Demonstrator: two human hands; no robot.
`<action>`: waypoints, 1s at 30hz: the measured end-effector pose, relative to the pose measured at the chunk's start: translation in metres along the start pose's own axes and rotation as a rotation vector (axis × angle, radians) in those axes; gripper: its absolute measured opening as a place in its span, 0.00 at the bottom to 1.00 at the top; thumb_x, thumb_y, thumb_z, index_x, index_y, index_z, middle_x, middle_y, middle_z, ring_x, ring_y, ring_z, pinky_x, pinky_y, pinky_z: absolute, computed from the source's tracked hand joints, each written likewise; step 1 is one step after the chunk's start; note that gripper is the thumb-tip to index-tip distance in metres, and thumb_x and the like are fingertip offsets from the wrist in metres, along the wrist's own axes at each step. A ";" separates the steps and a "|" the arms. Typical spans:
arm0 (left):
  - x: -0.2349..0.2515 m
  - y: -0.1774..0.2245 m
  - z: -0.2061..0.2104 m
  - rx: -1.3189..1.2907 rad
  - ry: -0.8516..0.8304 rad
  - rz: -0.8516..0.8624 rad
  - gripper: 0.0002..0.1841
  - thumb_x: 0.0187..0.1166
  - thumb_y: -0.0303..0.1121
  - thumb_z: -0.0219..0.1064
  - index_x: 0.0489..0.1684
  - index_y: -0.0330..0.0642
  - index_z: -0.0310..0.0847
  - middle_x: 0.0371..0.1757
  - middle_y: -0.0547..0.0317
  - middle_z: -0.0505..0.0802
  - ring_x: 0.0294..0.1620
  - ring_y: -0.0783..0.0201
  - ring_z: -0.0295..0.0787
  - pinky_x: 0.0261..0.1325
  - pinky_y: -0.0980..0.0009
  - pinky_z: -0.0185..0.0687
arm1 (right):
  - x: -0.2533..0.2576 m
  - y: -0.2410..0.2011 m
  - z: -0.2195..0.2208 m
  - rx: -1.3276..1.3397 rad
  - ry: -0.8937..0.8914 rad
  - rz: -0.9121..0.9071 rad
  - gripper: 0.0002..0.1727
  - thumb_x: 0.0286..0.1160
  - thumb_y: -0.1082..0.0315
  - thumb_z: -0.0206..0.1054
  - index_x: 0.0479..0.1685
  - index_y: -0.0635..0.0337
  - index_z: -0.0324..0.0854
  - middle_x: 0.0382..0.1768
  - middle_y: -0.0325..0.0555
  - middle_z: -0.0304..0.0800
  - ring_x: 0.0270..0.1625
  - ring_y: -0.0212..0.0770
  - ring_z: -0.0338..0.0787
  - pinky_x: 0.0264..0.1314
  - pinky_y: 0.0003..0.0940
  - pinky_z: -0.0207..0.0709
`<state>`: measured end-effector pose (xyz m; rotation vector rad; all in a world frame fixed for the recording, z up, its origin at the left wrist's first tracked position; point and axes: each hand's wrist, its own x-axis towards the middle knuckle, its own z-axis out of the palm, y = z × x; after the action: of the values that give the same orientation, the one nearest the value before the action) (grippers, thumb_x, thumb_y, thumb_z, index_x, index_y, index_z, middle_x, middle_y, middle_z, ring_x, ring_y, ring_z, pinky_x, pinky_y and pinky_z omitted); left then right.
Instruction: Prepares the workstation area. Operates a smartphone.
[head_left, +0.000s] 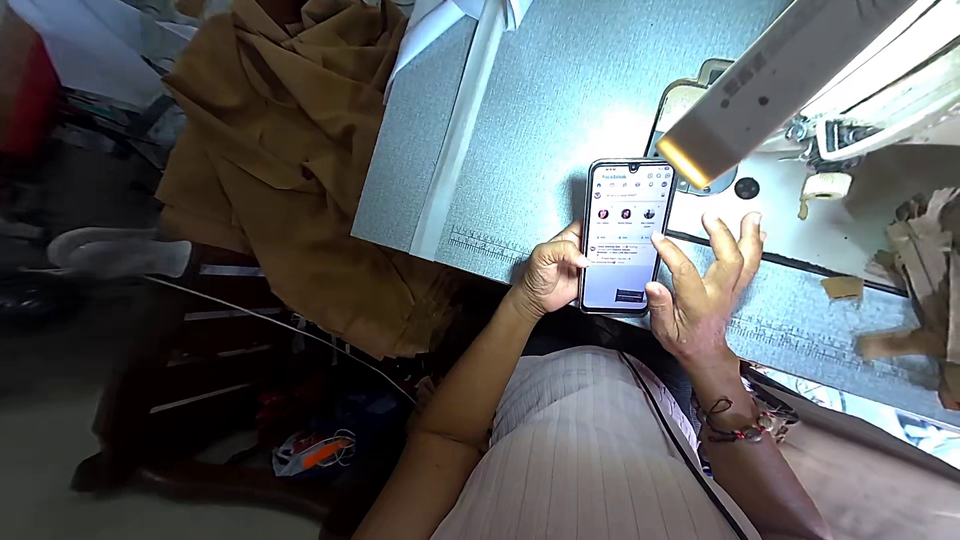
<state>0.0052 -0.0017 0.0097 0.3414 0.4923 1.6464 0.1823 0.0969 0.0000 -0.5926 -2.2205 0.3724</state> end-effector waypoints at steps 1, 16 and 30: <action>0.000 0.000 0.000 -0.002 0.002 0.002 0.20 0.64 0.23 0.58 0.56 0.49 0.77 0.51 0.60 0.96 0.54 0.65 0.95 0.58 0.65 0.89 | 0.000 -0.001 0.000 -0.005 -0.023 -0.006 0.31 0.89 0.37 0.44 0.69 0.46 0.80 0.84 0.63 0.66 0.95 0.64 0.44 0.94 0.63 0.28; 0.000 0.002 0.004 0.043 0.072 0.004 0.16 0.79 0.34 0.48 0.56 0.51 0.80 0.51 0.61 0.96 0.56 0.64 0.94 0.60 0.64 0.88 | -0.002 0.014 -0.009 0.413 0.016 -0.022 0.35 0.90 0.36 0.42 0.37 0.49 0.91 0.77 0.58 0.75 0.94 0.57 0.48 0.96 0.55 0.34; 0.000 0.003 0.008 0.024 0.098 -0.004 0.22 0.86 0.38 0.40 0.50 0.48 0.85 0.50 0.57 0.97 0.57 0.62 0.94 0.62 0.63 0.87 | 0.002 0.007 -0.010 0.339 -0.033 0.125 0.37 0.92 0.38 0.38 0.59 0.57 0.88 0.79 0.66 0.72 0.93 0.63 0.50 0.95 0.56 0.34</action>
<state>0.0064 -0.0006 0.0185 0.2780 0.5862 1.6602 0.1910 0.1047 0.0042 -0.5438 -2.0920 0.8092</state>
